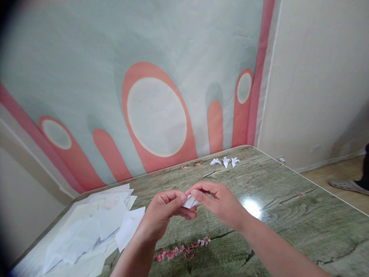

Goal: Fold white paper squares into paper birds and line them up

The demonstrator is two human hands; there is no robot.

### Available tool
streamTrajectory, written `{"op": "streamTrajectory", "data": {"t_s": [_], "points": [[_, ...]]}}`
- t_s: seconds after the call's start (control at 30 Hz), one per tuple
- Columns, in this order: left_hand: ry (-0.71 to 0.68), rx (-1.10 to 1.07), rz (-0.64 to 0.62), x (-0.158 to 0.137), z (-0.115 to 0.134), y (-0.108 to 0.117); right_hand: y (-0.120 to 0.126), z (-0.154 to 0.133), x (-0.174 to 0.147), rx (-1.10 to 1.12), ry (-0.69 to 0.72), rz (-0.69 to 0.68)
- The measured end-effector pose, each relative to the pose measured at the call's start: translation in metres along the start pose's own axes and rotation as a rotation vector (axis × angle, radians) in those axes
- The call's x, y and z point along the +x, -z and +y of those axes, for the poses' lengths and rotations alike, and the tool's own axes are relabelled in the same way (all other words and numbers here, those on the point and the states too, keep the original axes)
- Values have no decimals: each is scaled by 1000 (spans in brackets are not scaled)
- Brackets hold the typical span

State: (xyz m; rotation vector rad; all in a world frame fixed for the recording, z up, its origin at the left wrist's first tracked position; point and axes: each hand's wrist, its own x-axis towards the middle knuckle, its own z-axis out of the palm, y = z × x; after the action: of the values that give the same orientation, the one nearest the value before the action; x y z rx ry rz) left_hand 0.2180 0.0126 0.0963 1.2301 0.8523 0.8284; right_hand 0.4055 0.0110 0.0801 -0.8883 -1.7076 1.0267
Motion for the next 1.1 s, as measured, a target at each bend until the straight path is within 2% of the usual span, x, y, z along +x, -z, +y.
{"op": "streamTrajectory", "data": {"t_s": [0.13, 0.27, 0.57, 0.83, 1.1], "points": [[-115, 372, 161, -4, 6, -3, -3, 5, 3, 21, -100, 61], [-208, 614, 208, -6, 6, -4, -4, 2, 3, -144, -93, 94], [-183, 597, 207, -3, 1, -4, -8, 2, 5, -303, 85, 159], [-210, 679, 224, -3, 2, -4, -11, 6, 3, -364, 127, 214], [-281, 743, 223, -2, 2, -2, -12, 4, 3, -346, 69, 183]]}}
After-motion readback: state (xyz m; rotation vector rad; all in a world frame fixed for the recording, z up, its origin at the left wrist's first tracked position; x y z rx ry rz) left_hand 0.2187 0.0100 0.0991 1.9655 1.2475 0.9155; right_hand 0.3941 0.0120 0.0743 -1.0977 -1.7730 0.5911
